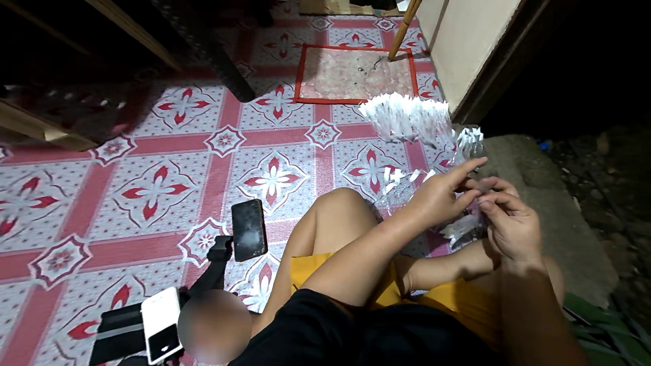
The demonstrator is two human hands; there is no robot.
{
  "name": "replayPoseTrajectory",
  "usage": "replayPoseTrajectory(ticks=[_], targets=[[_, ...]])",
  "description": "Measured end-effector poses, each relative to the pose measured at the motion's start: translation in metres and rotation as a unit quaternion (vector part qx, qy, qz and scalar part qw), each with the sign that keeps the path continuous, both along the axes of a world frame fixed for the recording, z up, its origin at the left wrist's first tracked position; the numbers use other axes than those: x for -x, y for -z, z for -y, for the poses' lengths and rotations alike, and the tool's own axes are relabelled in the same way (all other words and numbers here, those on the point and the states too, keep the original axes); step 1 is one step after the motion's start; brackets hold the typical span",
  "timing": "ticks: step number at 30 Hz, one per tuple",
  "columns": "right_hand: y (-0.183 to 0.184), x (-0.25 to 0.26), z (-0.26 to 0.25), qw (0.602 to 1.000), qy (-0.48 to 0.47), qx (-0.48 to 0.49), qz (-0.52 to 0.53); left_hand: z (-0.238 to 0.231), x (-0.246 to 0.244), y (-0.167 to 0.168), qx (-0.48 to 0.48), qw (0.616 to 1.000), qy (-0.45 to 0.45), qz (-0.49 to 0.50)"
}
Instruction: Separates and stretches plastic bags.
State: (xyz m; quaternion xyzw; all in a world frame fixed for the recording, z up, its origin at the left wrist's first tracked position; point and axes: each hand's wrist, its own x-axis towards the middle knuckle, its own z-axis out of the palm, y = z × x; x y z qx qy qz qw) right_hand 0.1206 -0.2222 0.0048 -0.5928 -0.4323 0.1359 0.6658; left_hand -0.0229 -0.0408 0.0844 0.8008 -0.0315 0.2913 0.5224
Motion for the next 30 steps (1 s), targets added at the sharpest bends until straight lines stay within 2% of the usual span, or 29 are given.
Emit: replayPoseTrajectory(ticks=[12, 20, 30], targets=[[-0.002, -0.002, -0.006, 0.998, -0.014, -0.054, -0.032, 0.007, -0.005, 0.01, -0.052, 0.998, -0.017, 0.011], [0.004, -0.006, -0.008, 0.997, 0.014, -0.061, -0.035, 0.012, -0.006, 0.009, -0.112, 0.993, -0.039, -0.013], [0.004, 0.002, -0.017, 0.995, 0.051, -0.078, -0.032, 0.016, -0.013, 0.022, -0.126, 0.99, -0.061, 0.005]])
